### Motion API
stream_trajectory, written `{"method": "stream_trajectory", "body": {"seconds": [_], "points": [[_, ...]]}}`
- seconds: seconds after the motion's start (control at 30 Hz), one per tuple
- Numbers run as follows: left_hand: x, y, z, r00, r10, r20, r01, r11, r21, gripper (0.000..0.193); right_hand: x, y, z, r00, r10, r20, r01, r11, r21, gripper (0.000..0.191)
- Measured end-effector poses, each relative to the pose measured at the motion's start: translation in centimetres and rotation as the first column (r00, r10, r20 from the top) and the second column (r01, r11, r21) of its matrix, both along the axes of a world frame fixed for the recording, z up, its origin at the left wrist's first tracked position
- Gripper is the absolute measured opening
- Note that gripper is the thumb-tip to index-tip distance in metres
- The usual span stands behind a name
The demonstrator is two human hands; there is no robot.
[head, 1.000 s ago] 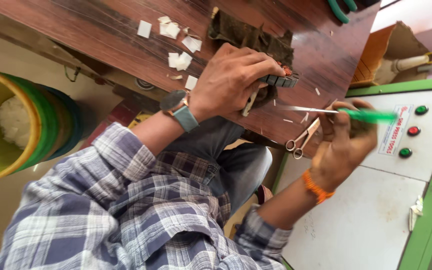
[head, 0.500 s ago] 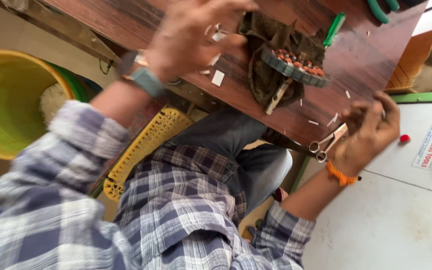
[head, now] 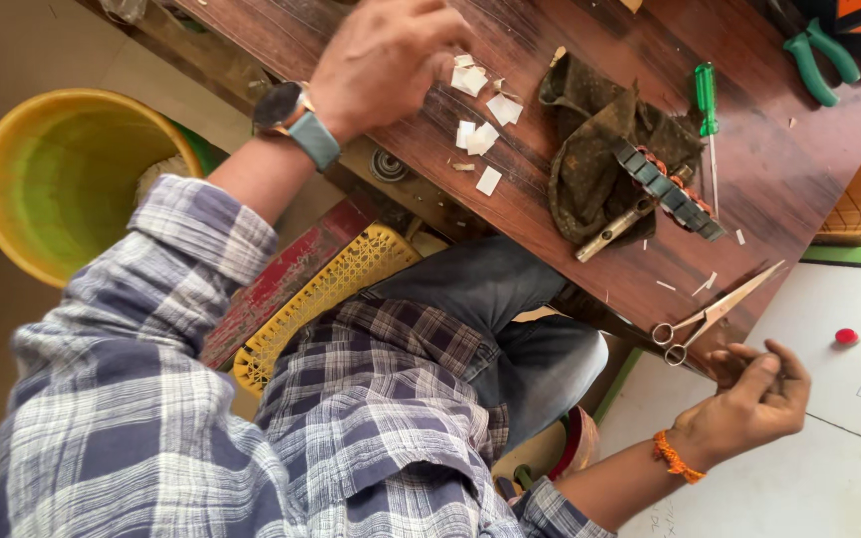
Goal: The person assembles a small electrical component by cutting small white insulating pieces with scissors and inserting them into slots on a stator-like part. They use a green screwdriver to adjust or secure the pieces in place, repeating the process for multiple slots.
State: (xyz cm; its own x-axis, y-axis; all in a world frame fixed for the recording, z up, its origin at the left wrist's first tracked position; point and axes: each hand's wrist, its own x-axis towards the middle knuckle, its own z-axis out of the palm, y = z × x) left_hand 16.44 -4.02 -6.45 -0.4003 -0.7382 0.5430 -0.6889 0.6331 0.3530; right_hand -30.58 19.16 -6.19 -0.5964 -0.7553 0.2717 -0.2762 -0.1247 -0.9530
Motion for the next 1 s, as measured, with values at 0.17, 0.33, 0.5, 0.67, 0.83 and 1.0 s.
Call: {"method": "stream_trajectory", "body": {"seconds": [0.17, 0.33, 0.5, 0.67, 0.83, 1.0], "points": [[-2.6, -2.0, 0.6, 0.973, 0.001, 0.232, -0.009, 0.999, 0.034, 0.019, 0.3, 2.0, -0.5, 0.999, -0.04, 0.011, 0.04, 0.999, 0.022, 0.018], [-3.8, -3.0, 1.3, 0.964, -0.022, 0.266, 0.013, 0.999, 0.036, 0.02, 1.2, 3.6, -0.1, 0.991, -0.119, 0.068, 0.118, 0.993, 0.019, 0.016], [-5.8, -2.1, 2.2, 0.994, 0.085, -0.075, -0.061, 0.956, 0.287, 0.016, 3.6, 1.4, 0.4, 0.997, 0.003, 0.072, -0.002, 1.0, -0.012, 0.012], [-8.9, -0.7, 3.5, 0.97, 0.073, -0.232, -0.044, 0.991, 0.127, 0.012, 5.4, -4.6, 3.8, 0.924, 0.226, -0.308, -0.228, 0.973, 0.031, 0.01], [-9.7, 0.7, 4.3, 0.872, -0.017, -0.49, 0.182, 0.939, 0.291, 0.021, 6.8, -9.1, 8.5, 0.748, 0.476, -0.463, -0.429, 0.879, 0.21, 0.031], [-10.0, 1.4, 4.0, 0.814, -0.02, -0.581, 0.33, 0.839, 0.434, 0.021, 7.9, -10.6, 10.1, 0.564, 0.619, -0.547, -0.483, 0.784, 0.389, 0.063]]}}
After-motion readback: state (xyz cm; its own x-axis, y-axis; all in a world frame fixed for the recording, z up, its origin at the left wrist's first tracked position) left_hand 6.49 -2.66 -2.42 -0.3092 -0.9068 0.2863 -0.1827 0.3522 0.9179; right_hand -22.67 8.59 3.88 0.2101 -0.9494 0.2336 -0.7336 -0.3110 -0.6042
